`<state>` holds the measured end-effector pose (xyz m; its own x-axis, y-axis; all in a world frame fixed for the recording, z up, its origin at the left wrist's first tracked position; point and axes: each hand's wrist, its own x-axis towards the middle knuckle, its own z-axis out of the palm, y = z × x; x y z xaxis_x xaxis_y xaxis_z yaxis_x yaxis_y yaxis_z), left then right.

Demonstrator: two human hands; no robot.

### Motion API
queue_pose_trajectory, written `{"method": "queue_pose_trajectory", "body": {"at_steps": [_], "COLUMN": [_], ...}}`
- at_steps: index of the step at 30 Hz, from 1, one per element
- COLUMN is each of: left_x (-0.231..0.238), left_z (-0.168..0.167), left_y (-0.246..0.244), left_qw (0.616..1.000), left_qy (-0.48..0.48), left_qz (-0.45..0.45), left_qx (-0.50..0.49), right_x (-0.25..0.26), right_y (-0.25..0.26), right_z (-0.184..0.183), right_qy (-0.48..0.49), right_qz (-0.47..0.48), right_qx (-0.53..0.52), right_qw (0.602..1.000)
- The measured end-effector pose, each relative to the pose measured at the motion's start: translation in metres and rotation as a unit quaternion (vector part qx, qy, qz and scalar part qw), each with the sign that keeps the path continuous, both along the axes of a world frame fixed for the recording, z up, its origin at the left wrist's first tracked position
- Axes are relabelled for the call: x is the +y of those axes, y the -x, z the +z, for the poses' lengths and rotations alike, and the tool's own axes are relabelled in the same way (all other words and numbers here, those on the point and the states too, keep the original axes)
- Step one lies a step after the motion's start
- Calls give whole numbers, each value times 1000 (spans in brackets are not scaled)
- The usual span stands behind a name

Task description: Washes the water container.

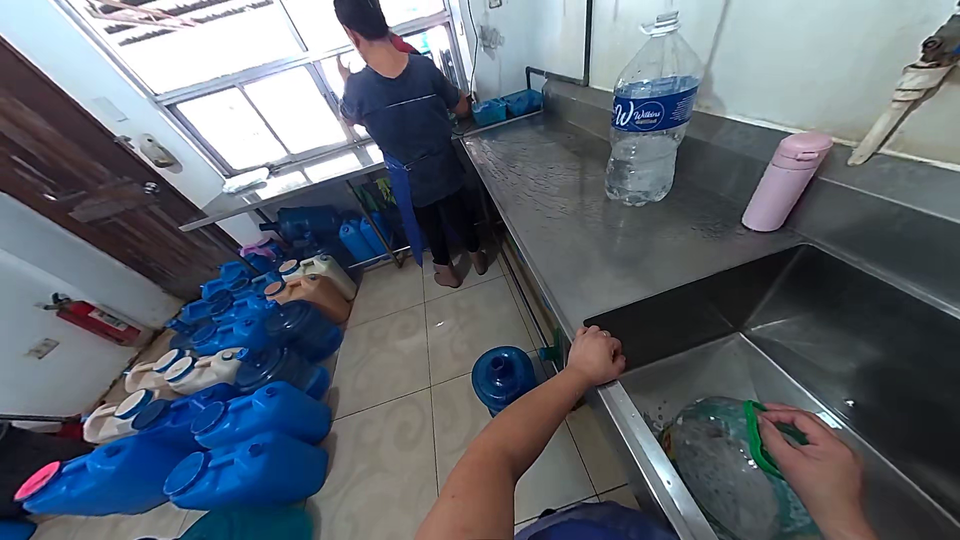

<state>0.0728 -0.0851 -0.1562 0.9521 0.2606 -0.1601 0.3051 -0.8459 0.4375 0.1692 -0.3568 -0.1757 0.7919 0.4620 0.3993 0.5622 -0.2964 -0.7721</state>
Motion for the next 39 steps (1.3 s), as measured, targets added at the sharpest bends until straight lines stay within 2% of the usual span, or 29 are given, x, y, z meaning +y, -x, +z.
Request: {"method": "queue_pose_trajectory", "body": {"at_steps": [39], "left_x": [2], "left_z": [-3], "left_y": [1], "left_qw": [1000], "left_qy": [10], "left_qz": [-5], "left_qx": [-22], "right_x": [0], "right_y": [-3], "right_z": [9], "right_qy": [54], "right_qz": [30], "right_qx": [21], "right_qw": [998]}}
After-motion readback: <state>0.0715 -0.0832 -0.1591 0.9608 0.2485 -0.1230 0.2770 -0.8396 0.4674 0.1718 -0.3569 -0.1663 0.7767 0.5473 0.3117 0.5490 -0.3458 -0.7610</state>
